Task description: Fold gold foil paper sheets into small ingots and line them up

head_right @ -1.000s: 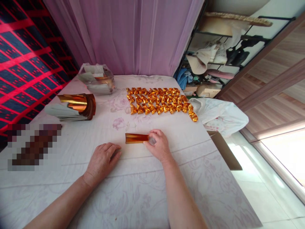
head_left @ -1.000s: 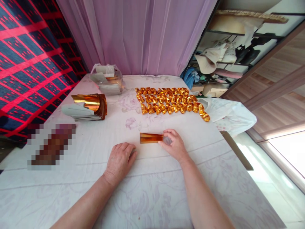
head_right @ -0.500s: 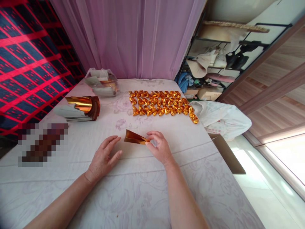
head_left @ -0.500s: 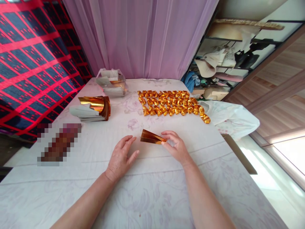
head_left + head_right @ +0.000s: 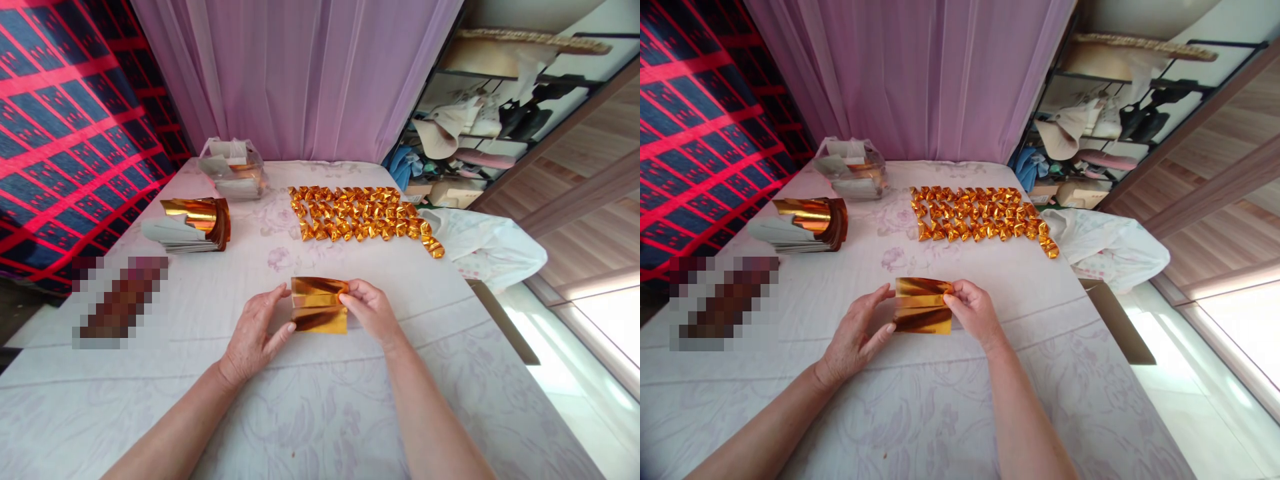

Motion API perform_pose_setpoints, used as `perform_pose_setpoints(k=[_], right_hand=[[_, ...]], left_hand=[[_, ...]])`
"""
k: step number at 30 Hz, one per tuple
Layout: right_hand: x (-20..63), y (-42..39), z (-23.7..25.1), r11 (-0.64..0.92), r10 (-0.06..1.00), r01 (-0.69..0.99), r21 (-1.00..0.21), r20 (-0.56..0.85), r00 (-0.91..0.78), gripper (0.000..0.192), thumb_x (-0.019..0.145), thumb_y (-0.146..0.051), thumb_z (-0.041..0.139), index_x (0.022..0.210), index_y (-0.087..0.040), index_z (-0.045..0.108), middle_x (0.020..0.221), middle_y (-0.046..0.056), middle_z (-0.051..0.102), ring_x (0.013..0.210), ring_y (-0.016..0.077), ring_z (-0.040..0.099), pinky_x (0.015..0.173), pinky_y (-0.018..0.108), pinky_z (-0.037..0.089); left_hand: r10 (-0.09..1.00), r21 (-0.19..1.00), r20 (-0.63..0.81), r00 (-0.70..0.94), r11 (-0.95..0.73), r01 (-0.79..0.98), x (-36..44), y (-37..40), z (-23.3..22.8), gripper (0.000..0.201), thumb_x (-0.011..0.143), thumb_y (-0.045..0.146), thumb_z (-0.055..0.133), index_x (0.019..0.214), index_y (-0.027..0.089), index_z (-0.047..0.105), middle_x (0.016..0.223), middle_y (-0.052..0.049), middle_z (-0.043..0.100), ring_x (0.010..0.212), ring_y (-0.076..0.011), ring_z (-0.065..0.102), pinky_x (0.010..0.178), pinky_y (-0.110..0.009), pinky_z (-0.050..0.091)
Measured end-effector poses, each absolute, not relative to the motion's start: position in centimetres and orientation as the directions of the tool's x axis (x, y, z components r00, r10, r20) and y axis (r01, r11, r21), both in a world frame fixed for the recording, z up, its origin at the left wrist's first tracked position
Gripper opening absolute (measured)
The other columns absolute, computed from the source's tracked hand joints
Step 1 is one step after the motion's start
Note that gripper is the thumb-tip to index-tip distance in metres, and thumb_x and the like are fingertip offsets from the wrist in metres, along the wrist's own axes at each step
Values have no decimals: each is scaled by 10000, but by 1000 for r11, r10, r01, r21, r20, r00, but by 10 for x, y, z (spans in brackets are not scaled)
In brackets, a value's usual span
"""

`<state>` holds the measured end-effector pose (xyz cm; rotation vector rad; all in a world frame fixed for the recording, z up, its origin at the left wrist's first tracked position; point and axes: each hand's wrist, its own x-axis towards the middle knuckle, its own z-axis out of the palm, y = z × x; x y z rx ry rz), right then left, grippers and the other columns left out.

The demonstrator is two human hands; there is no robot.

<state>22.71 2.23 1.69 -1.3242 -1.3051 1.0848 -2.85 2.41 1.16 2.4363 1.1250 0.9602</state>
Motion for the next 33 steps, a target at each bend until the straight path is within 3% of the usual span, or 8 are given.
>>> perform_pose_setpoints(k=[3, 7, 11, 14, 19, 26, 33], right_hand=[[225, 24, 9, -4, 996, 249, -969, 18, 86, 194, 787, -407, 609, 819, -216, 618, 720, 5, 702, 640, 161, 637, 631, 277, 513], [224, 24, 4, -28, 991, 399, -916, 27, 131, 183, 793, -390, 580, 835, -221, 637, 689, -10, 701, 613, 159, 634, 615, 270, 500], [223, 24, 4, -3, 992, 479, -878, 59, 115, 176, 808, -372, 550, 844, -228, 643, 730, -1, 728, 647, 169, 674, 630, 268, 511], [222, 24, 4, 20, 990, 572, -820, 97, 103, 152, 816, -347, 546, 854, -240, 649, 741, -2, 741, 656, 172, 691, 632, 267, 512], [219, 24, 1, 8, 984, 696, -718, 129, 122, 132, 810, -322, 566, 866, -261, 668, 747, -2, 749, 658, 186, 696, 638, 285, 519], [219, 25, 0, 25, 977, 709, -705, 168, 132, 193, 822, -293, 568, 977, -275, 682, 797, -1, 761, 669, 180, 701, 650, 282, 537], [228, 28, 2, 56, 980, 618, -784, 161, 116, 281, 842, -307, 521, 1084, -234, 645, 944, 33, 739, 678, 153, 679, 652, 270, 547]], left_hand=[[777, 498, 431, 459, -628, 597, -28, 25, 8, 617, 974, 371, 478, 1523, 245, 227, 1263, -114, 636, 1140, -246, 602, 974, -425, 472], [780, 412, 444, 440, -614, 673, -26, 25, 8, 526, 971, 376, 480, 1461, 216, 372, 1343, -145, 584, 1209, -267, 561, 992, -433, 460], [684, 258, 394, 614, -724, 640, -23, 22, 11, 441, 976, 382, 468, 1385, 218, 498, 1435, -121, 536, 1343, -293, 461, 1107, -505, 335], [637, 197, 313, 705, -769, 608, -20, 20, 9, 499, 984, 430, 452, 1423, 195, 471, 1463, -121, 515, 1400, -306, 396, 1156, -548, 239], [656, 207, 224, 721, -755, 622, -17, 21, 2, 601, 968, 515, 456, 1458, 167, 433, 1462, -134, 514, 1409, -319, 386, 1185, -575, 149], [667, 220, 207, 716, -745, 630, -15, 20, -1, 608, 969, 537, 436, 1463, 183, 428, 1453, -135, 524, 1390, -297, 416, 1197, -562, 120], [681, 204, 193, 707, -732, 649, -13, 19, 0, 564, 970, 490, 449, 1432, 167, 459, 1453, -121, 527, 1385, -302, 420, 1191, -562, 137]])
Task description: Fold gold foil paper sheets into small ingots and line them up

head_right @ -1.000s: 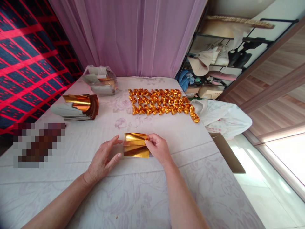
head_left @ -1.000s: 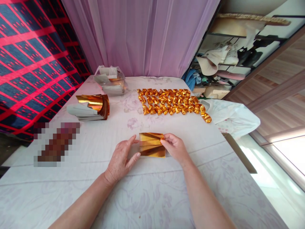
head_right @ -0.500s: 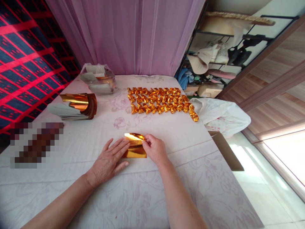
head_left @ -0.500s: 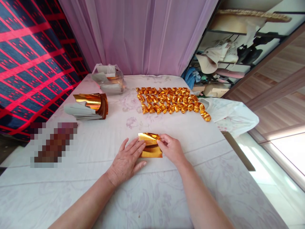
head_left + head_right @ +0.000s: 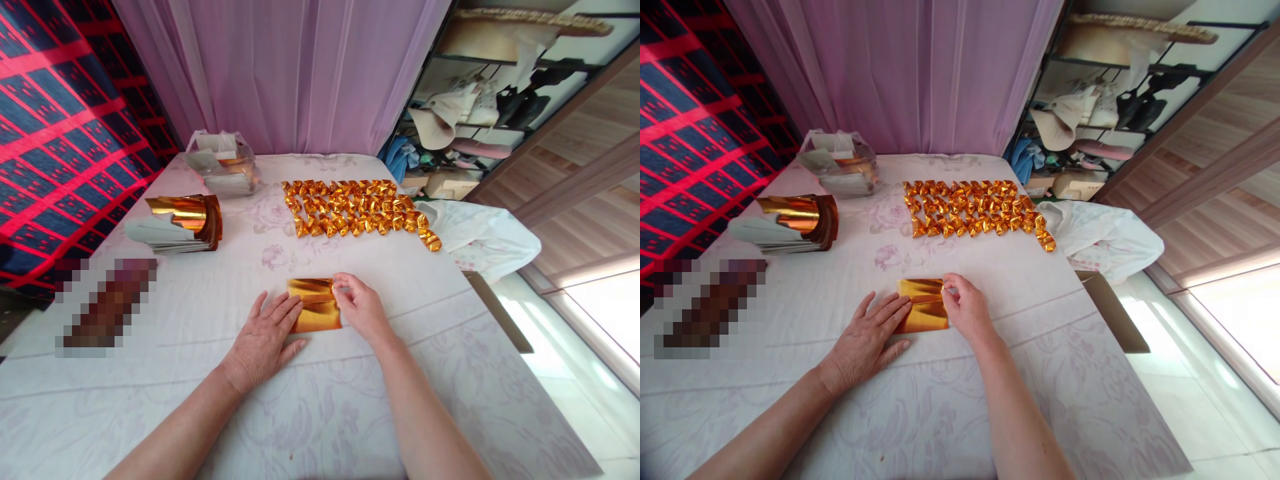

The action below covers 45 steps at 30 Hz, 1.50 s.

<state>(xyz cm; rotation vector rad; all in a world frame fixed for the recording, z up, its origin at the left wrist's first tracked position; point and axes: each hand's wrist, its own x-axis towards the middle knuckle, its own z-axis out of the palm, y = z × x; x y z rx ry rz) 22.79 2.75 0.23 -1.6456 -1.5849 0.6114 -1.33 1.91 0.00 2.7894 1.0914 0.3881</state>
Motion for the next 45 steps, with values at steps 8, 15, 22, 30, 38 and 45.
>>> perform_pose_setpoints(k=[8, 15, 22, 30, 38, 45], right_hand=[[232, 26, 5, 170, 950, 648, -742, 298, 92, 121, 814, -262, 543, 814, -234, 660, 853, 30, 702, 669, 154, 639, 637, 274, 525], [227, 25, 4, 196, 966, 790, -581, 252, -54, 81, 797, -186, 615, 807, -252, 659, 847, 2, 688, 724, 159, 638, 724, 297, 505], [227, 27, 4, 223, 956, 833, -507, 281, -85, 92, 828, -184, 603, 820, -254, 662, 848, 7, 681, 778, 176, 637, 750, 307, 497], [231, 26, 3, 242, 958, 794, -557, 266, -106, 182, 842, -121, 560, 847, -254, 685, 904, 13, 698, 874, 179, 653, 793, 307, 499], [247, 22, 13, 286, 957, 676, -679, 161, -243, 280, 779, -39, 539, 910, -227, 701, 1065, 46, 670, 1005, 182, 652, 892, 330, 519], [256, 14, 24, 302, 928, 647, -700, 59, -369, 400, 725, -272, 791, 1111, -254, 689, 1291, 71, 585, 1195, 224, 584, 1061, 389, 454]], left_hand=[[692, 216, 200, 694, -722, 657, -12, 18, 0, 545, 968, 485, 441, 1426, 189, 475, 1436, -121, 540, 1380, -298, 422, 1189, -564, 148], [702, 211, 205, 682, -712, 670, -10, 15, 0, 534, 969, 476, 448, 1396, 162, 506, 1419, -128, 555, 1349, -305, 453, 1175, -560, 204], [705, 203, 213, 677, -709, 675, -8, 14, 4, 488, 959, 441, 488, 1349, 154, 546, 1382, -113, 589, 1319, -305, 480, 1175, -546, 219], [722, 199, 240, 649, -691, 695, -3, 13, 4, 400, 945, 358, 526, 1283, 155, 597, 1318, -118, 624, 1240, -306, 535, 1133, -549, 300], [740, 253, 220, 636, -673, 696, -4, 16, 7, 350, 968, 345, 496, 1258, 192, 620, 1295, -98, 641, 1213, -287, 556, 1127, -556, 313], [753, 310, 231, 616, -657, 687, -4, 19, 8, 338, 969, 350, 491, 1242, 203, 624, 1269, -94, 653, 1191, -272, 573, 1127, -548, 318]])
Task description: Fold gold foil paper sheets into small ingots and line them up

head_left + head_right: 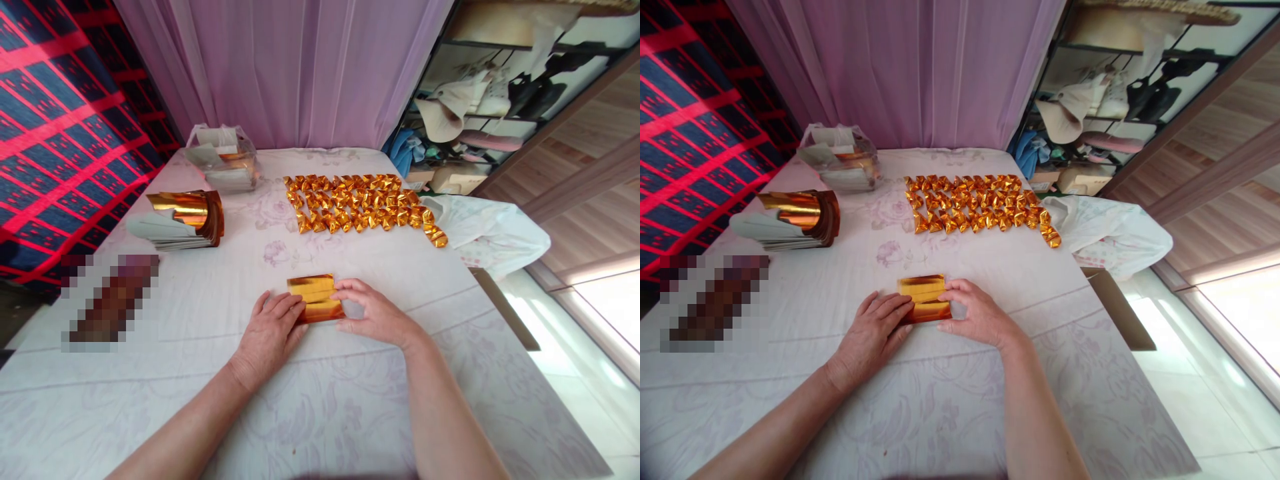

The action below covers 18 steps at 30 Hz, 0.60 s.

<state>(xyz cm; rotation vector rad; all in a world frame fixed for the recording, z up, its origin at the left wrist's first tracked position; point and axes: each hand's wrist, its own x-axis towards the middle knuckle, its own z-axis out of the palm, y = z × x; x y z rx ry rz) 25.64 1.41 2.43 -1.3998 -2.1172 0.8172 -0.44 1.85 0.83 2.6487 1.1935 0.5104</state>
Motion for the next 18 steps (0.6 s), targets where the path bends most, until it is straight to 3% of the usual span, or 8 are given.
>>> perform_pose_setpoints(k=[2, 6, 11, 15, 18], right_hand=[[255, 15, 23, 304, 930, 666, -681, 61, -362, 383, 723, -277, 799, 1093, -251, 702, 1293, 74, 585, 1197, 225, 584, 1057, 387, 459], [250, 18, 17, 312, 942, 700, -643, 114, -315, 135, 849, -262, 678, 966, -234, 739, 1186, 71, 636, 1106, 199, 630, 996, 369, 496], [247, 20, 11, 336, 941, 720, -608, 178, -289, 132, 887, -265, 626, 915, -229, 751, 1127, 66, 662, 1035, 192, 653, 936, 357, 521], [245, 21, 9, 339, 940, 730, -593, 200, -275, 135, 892, -263, 616, 869, -221, 742, 1083, 61, 671, 979, 184, 660, 887, 342, 529], [244, 21, 9, 336, 942, 738, -586, 211, -261, 128, 888, -254, 619, 838, -219, 732, 1059, 58, 673, 958, 185, 660, 864, 338, 528]], left_hand=[[755, 322, 227, 615, -655, 684, -4, 19, 9, 333, 973, 349, 484, 1237, 199, 621, 1265, -94, 655, 1188, -269, 574, 1124, -552, 319], [758, 340, 225, 612, -650, 680, -4, 19, 10, 320, 985, 353, 467, 1222, 195, 613, 1263, -94, 656, 1183, -262, 578, 1108, -552, 336], [760, 369, 232, 607, -646, 669, -5, 20, 7, 325, 991, 371, 454, 1237, 202, 583, 1266, -97, 653, 1192, -260, 577, 1110, -553, 334], [766, 404, 274, 582, -641, 653, -8, 20, 1, 417, 983, 372, 471, 1359, 191, 464, 1257, -122, 648, 1185, -261, 586, 1100, -557, 352], [755, 433, 316, 575, -654, 621, -10, 20, -2, 565, 979, 343, 481, 1484, 194, 277, 1238, -125, 653, 1157, -254, 601, 1091, -570, 360]])
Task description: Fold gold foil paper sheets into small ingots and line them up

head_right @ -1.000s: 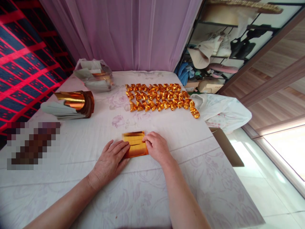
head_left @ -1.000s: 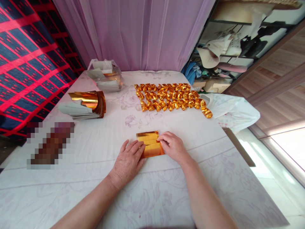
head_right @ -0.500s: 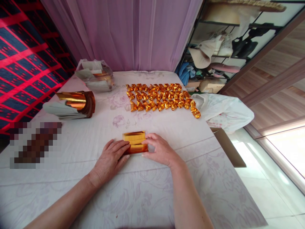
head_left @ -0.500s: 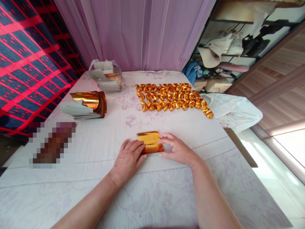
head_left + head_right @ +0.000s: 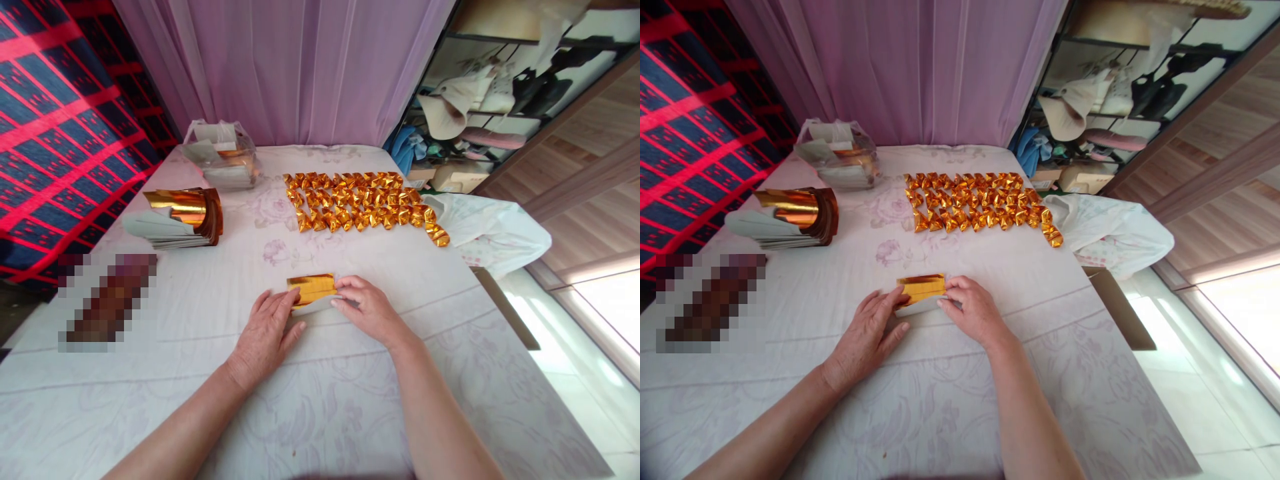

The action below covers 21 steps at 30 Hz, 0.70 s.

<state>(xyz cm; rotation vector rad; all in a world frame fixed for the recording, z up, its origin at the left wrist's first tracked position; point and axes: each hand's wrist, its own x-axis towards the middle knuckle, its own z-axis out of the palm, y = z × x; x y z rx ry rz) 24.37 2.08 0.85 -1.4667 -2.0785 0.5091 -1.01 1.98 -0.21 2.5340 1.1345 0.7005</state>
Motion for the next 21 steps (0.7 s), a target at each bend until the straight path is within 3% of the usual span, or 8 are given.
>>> perform_pose_setpoints(k=[3, 5, 7, 10, 14, 21], right_hand=[[242, 21, 7, 328, 944, 744, -582, 226, -240, 120, 885, -250, 619, 841, -222, 727, 1050, 52, 674, 949, 184, 661, 867, 337, 523], [241, 21, 7, 322, 946, 750, -578, 233, -227, 120, 882, -251, 618, 833, -227, 725, 1043, 49, 674, 945, 184, 662, 861, 331, 522], [240, 21, 6, 315, 948, 756, -573, 232, -219, 123, 879, -251, 617, 819, -230, 722, 1038, 45, 675, 943, 181, 662, 853, 323, 519], [239, 21, 7, 298, 953, 764, -573, 218, -208, 136, 879, -252, 613, 790, -228, 713, 1030, 41, 675, 924, 174, 659, 838, 314, 515], [237, 21, 8, 276, 960, 765, -582, 213, -183, 166, 877, -264, 606, 739, -221, 688, 1009, 44, 673, 903, 175, 656, 827, 319, 514], [236, 21, 7, 251, 965, 774, -582, 210, -155, 162, 855, -250, 613, 695, -225, 621, 1007, 41, 683, 915, 182, 659, 820, 323, 515]], left_hand=[[748, 435, 340, 570, -663, 610, -10, 19, 0, 674, 978, 312, 478, 1539, 176, 130, 1226, -137, 655, 1140, -257, 607, 1070, -575, 383], [735, 380, 370, 568, -677, 630, -9, 17, 4, 657, 970, 306, 489, 1535, 167, 181, 1301, -171, 609, 1217, -284, 564, 1062, -568, 395], [701, 281, 413, 581, -705, 651, -7, 14, 8, 569, 961, 302, 506, 1484, 166, 330, 1421, -197, 512, 1340, -326, 458, 1081, -570, 377], [607, 163, 430, 668, -780, 604, -1, 7, 10, 423, 969, 300, 499, 1368, 158, 501, 1469, -158, 487, 1413, -320, 370, 1143, -536, 324], [513, 151, 376, 771, -855, 496, 6, 0, 6, 436, 987, 346, 480, 1360, 122, 513, 1393, -118, 583, 1382, -265, 436, 1173, -468, 328], [549, 138, 269, 791, -835, 533, 8, 0, 2, 569, 979, 481, 465, 1417, 118, 457, 1479, -135, 493, 1420, -295, 382, 1167, -486, 345]])
